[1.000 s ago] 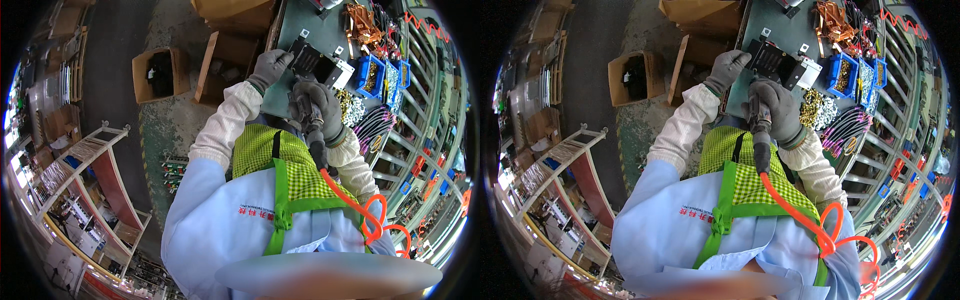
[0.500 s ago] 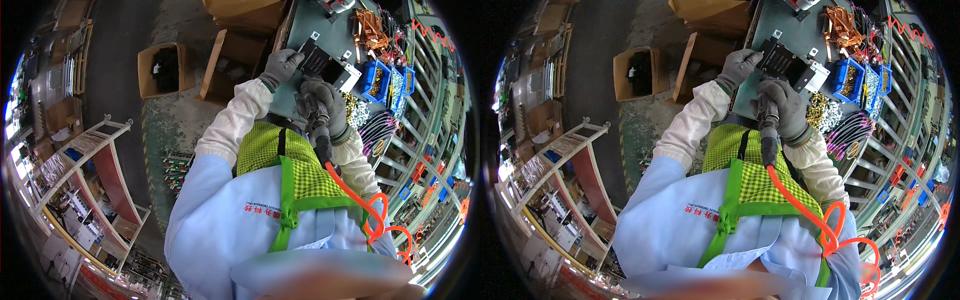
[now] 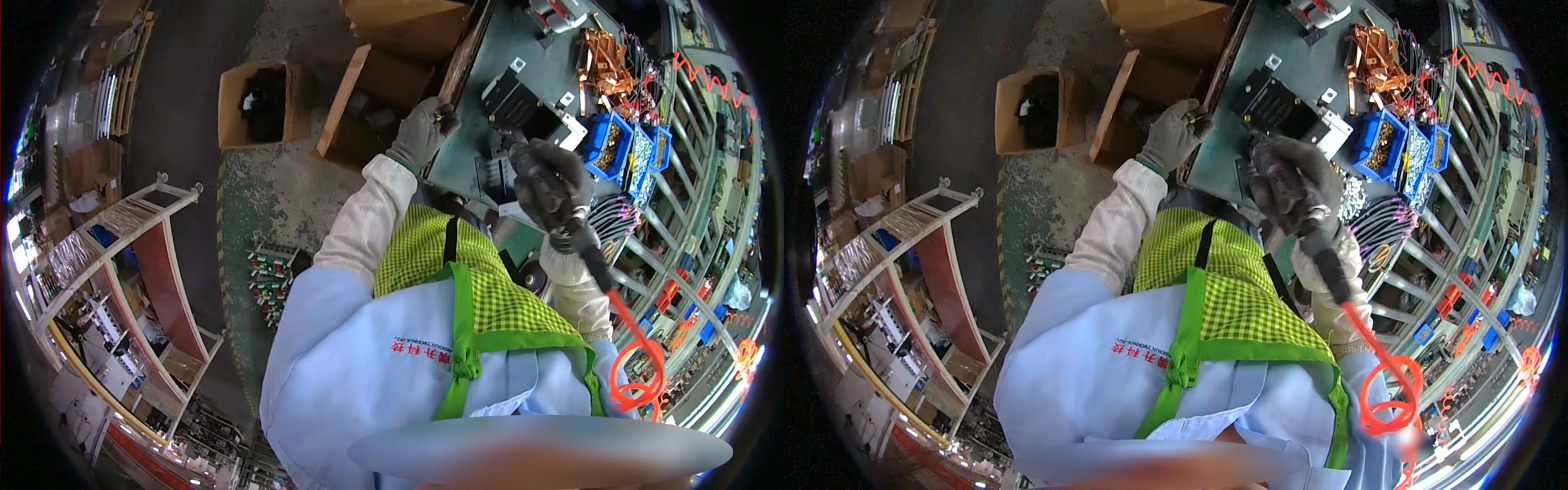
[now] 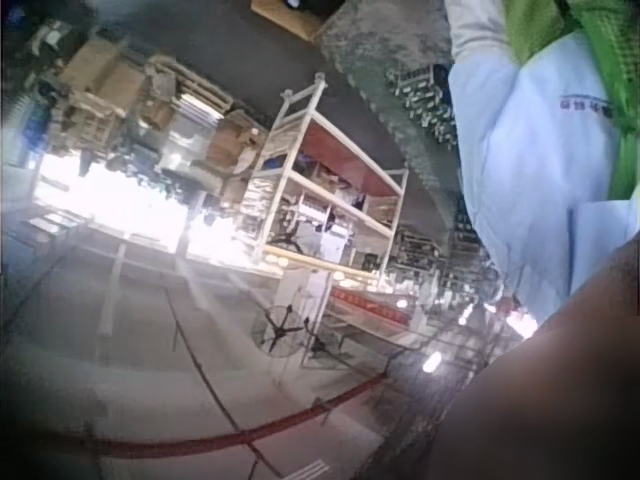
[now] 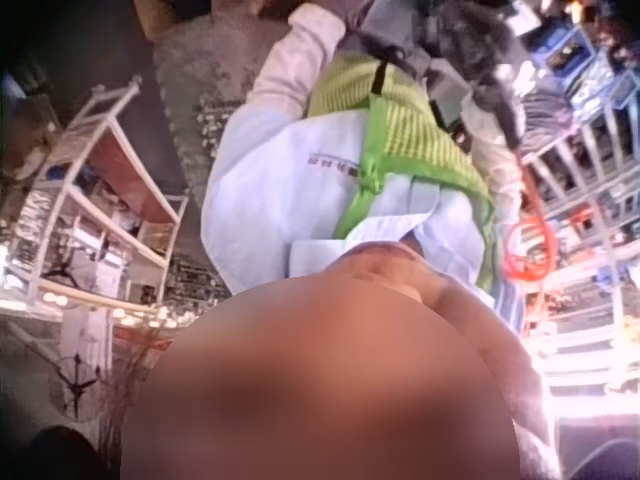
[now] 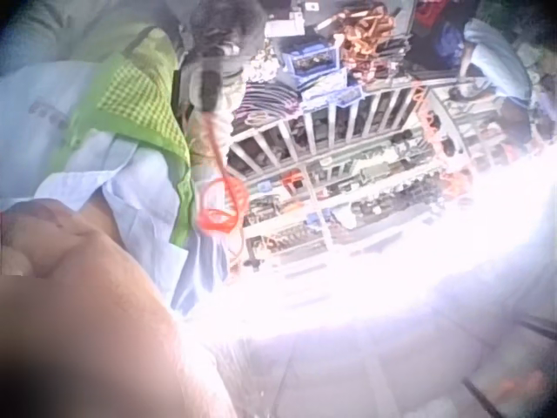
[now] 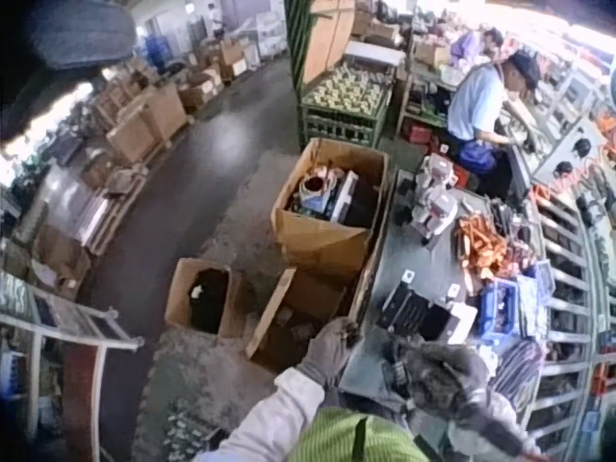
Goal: Assembling black plastic industrial components using a pneumatic screwdriver and organizing them into boxes.
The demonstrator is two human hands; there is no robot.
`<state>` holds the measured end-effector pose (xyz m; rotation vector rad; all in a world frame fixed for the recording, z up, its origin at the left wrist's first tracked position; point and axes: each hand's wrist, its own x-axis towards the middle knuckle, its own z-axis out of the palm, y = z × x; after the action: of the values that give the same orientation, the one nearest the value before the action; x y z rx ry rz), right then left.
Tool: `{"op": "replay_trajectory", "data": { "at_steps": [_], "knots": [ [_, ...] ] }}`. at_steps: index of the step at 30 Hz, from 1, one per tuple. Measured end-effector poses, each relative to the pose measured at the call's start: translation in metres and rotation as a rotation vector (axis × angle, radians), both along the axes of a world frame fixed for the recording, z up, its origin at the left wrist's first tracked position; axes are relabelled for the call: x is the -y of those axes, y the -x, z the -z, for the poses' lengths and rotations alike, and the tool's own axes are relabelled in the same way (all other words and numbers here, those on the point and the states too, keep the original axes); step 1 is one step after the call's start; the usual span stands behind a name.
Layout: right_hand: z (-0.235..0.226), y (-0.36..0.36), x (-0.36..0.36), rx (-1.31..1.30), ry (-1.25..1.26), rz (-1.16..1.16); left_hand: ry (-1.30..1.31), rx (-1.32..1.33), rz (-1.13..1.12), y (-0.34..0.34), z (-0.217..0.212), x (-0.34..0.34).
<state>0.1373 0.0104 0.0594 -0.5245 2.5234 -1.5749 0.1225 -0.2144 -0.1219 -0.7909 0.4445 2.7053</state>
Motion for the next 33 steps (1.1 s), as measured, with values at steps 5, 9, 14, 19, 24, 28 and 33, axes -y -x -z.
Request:
{"op": "replay_trajectory", "data": {
  "at_steps": [5,9,14,19,24,28,33],
  "knots": [
    [0.003,-0.006,-0.019,-0.100,0.205,-0.057,-0.053,-0.132,0.145,-0.030,0.006,-0.018],
    [0.010,-0.019,-0.027,-0.068,0.331,0.015,-0.068,-0.003,0.256,-0.035,0.003,-0.035],
    [0.011,-0.029,-0.039,-0.035,0.380,0.040,-0.427,0.053,0.191,-0.035,0.006,-0.060],
    [0.014,-0.036,-0.050,-0.086,0.329,0.080,-0.602,0.136,0.221,-0.029,0.001,-0.083],
    [0.016,-0.042,-0.061,-0.011,0.393,0.066,-0.515,0.130,0.164,-0.027,-0.012,-0.089],
    [0.016,-0.045,-0.066,-0.049,0.350,0.082,-0.493,0.086,0.170,-0.030,-0.017,-0.093],
    [0.014,-0.045,-0.071,-0.036,0.138,0.149,-0.493,0.146,0.224,-0.027,-0.013,-0.108]
  ]
}}
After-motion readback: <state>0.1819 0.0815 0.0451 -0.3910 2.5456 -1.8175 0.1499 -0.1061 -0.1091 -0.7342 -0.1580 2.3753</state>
